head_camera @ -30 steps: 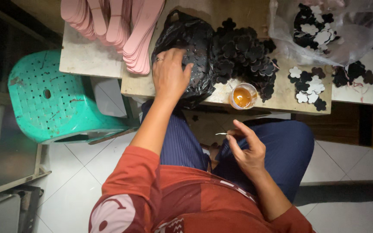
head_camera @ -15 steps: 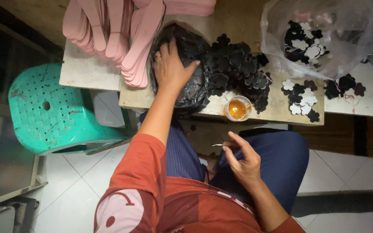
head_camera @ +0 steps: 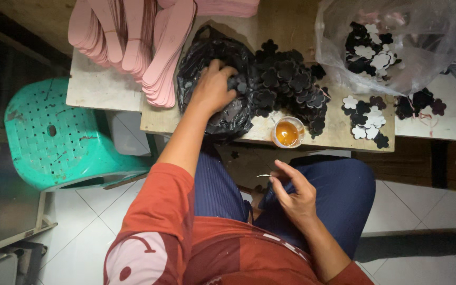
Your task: The person sits on the floor and repeatedly picks up white and black flower-shaped craft pieces, aligns them, and presses them together by hand. The person places the assembled pairs on the table and continues the process with additional pieces from a nearby pile.
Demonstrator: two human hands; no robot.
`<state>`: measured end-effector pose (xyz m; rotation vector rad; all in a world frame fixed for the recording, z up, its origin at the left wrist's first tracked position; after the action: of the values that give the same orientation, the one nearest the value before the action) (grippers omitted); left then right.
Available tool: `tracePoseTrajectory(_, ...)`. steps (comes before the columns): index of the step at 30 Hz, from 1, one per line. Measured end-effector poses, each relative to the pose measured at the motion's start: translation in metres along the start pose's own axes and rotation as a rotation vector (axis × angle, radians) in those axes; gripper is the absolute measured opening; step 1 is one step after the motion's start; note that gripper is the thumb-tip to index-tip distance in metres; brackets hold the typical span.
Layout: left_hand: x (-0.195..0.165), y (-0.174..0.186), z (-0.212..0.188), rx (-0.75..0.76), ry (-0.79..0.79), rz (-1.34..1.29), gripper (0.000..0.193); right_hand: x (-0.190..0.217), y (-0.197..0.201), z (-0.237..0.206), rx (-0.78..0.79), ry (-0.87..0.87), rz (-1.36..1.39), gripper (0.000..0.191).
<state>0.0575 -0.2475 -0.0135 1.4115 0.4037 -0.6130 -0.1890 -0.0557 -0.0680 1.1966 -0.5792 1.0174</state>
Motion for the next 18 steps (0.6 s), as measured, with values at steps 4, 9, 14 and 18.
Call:
tracePoseTrajectory(4,0.010,0.006,-0.006,-0.046,-0.023,-0.113,0.037,0.000,-0.002,-0.003,-0.005,0.042,0.019,0.048)
tracePoseTrajectory(9,0.024,0.021,-0.017,-0.107,-0.050,-0.175,0.034,-0.002,-0.002,-0.007,-0.015,0.033,0.017,0.048)
tracePoseTrajectory(14,0.027,0.036,-0.035,-0.267,-0.045,-0.033,0.040,-0.004,-0.002,-0.009,-0.001,0.023,0.037,0.047)
tracePoseTrajectory(18,0.024,0.036,-0.058,-0.013,-0.136,0.015,0.055,-0.004,-0.002,-0.010,0.005,0.040,0.028,0.047)
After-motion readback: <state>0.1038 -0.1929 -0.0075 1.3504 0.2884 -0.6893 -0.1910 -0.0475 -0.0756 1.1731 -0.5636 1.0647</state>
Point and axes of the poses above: each hand's wrist, its own z-axis towards the middle knuckle, its own y-axis out of the back of the hand, x = y × z, the point moved 1 cm from there along z, towards the middle knuckle, and after that the axes turned 2 degrees about y, right-handed, at the moved point
